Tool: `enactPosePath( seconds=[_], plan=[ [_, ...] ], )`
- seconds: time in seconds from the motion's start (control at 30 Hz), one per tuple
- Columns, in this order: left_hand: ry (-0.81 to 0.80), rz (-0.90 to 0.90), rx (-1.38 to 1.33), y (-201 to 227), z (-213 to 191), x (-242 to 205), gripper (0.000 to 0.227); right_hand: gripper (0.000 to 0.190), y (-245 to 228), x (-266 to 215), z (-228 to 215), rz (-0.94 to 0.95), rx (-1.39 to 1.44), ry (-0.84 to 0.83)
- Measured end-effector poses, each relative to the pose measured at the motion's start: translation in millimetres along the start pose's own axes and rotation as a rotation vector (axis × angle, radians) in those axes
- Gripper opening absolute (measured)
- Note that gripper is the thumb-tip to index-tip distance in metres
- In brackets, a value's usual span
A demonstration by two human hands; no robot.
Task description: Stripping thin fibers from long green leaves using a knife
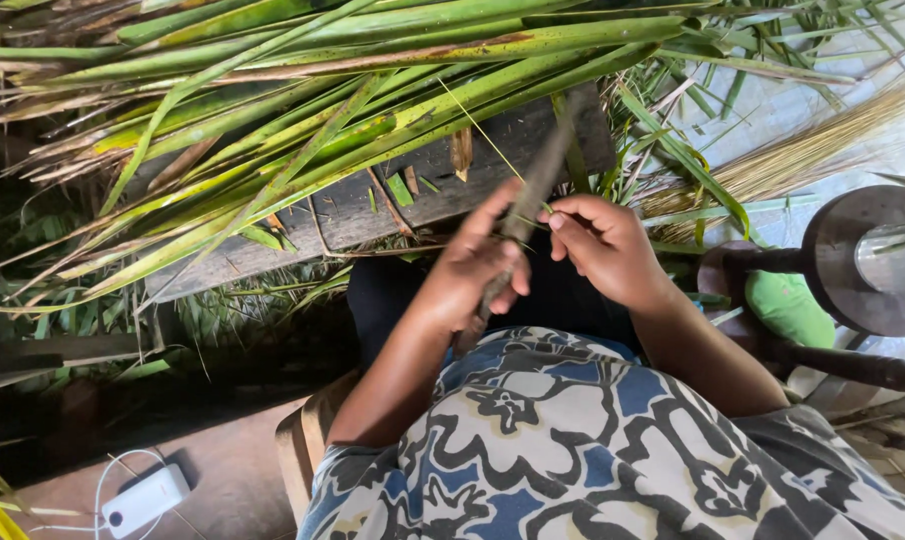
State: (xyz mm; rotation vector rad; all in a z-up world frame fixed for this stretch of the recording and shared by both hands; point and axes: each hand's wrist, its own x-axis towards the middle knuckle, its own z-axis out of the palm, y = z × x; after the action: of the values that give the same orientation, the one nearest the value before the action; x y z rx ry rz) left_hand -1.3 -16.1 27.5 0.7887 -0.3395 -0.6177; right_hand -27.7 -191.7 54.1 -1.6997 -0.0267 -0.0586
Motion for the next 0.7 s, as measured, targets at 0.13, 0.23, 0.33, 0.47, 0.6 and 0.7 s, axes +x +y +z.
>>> enactPosePath(
  seconds=[0.13,0.23,0.33,0.47,0.6,0.7],
  plan=[
    [-0.078,-0.024,-0.036,-19.0,-5.2,0.5,0.060,0.014,-9.4,6.7,4.9,0.024,0.060,-0.008],
    [-0.100,-0.030,-0.046,-15.5,-4.5,0.1,0.059,0.012,3.4,9.2,3.4,0.016,0.063,-0.044],
    [-0.098,-0.036,-0.031,-11.0,-0.8,-2.2,0.058,0.012,11.6,9.1,4.2,0.059,0.315,-0.073],
    [-0.082,0.004,-0.008,-7.1,4.2,-1.9,0.060,0.014,27.5,11.6,0.6,0.335,0.572,-0.130],
    [-0.050,0.022,0.000,-5.3,2.3,-0.6,0.061,0.012,41.9,9.9,-4.0,0.481,0.705,-0.180],
    [0.017,0.050,0.076,1.0,-3.4,1.8,0.059,0.014,32.1,7.3,0.2,0.472,0.691,-0.198]
  ],
)
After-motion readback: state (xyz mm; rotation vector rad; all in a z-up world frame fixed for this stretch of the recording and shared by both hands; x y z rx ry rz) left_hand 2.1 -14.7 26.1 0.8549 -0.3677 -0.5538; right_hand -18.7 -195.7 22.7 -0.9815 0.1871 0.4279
